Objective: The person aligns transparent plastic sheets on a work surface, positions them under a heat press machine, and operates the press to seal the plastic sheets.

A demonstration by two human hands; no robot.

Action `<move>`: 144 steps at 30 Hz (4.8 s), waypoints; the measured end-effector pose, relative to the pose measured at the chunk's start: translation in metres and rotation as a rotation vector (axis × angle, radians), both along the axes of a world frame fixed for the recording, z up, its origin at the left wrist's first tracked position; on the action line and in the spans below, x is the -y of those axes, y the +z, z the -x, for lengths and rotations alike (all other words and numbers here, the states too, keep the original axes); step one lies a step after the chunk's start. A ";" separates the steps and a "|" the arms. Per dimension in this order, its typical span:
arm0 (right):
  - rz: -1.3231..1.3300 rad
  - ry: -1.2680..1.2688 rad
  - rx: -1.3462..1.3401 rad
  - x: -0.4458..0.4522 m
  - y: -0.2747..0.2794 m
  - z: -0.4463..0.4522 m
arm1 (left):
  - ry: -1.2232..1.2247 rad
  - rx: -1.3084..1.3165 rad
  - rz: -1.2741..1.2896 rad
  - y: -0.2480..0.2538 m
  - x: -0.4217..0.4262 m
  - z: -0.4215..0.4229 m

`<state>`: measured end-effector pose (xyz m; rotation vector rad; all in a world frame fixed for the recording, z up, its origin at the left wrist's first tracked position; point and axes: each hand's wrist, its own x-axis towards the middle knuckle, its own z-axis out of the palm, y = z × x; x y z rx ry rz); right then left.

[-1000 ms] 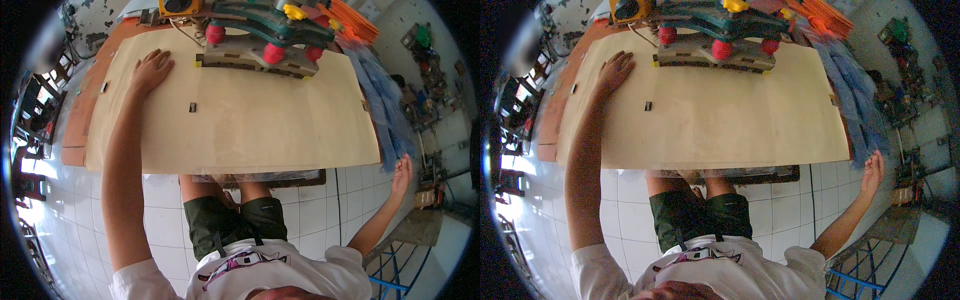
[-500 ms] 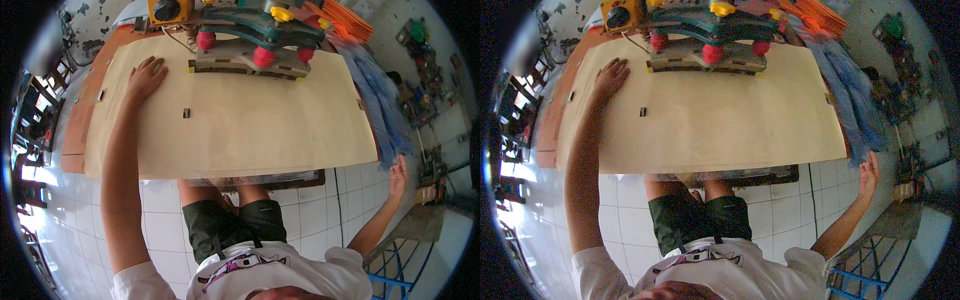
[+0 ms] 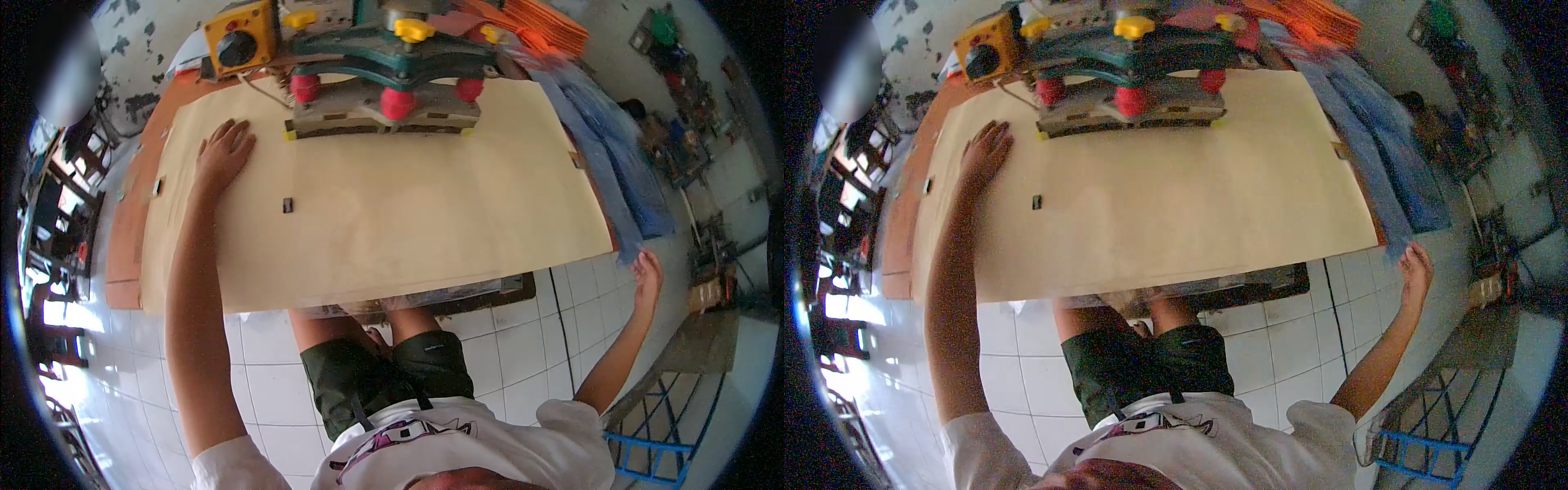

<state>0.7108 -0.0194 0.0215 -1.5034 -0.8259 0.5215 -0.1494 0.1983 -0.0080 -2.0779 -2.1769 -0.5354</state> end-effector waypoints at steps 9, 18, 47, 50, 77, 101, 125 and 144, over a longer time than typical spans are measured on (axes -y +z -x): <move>0.081 -0.143 1.401 -0.010 0.043 0.040 | -0.032 0.044 0.006 -0.010 -0.014 0.012; -0.133 -0.067 1.395 -0.093 0.089 0.057 | -0.037 0.039 0.027 -0.009 -0.015 0.014; 0.097 0.434 0.494 -0.143 0.140 0.140 | -1.009 0.494 -0.188 0.135 0.051 -0.448; 0.150 0.491 0.422 -0.141 0.143 0.135 | -0.866 0.521 0.032 0.132 0.017 -0.518; 0.270 0.253 1.267 -0.170 0.000 0.037 | -0.602 1.444 0.370 0.065 0.000 -0.570; 0.608 0.207 0.296 -0.196 0.083 -0.054 | -0.303 2.263 -0.212 0.104 0.008 -0.460; 0.784 0.549 0.424 -0.283 0.116 0.024 | -0.423 2.253 -0.093 0.102 0.065 -0.444; 0.537 0.345 0.517 -0.266 0.110 0.046 | -0.615 2.179 -0.069 0.111 0.089 -0.457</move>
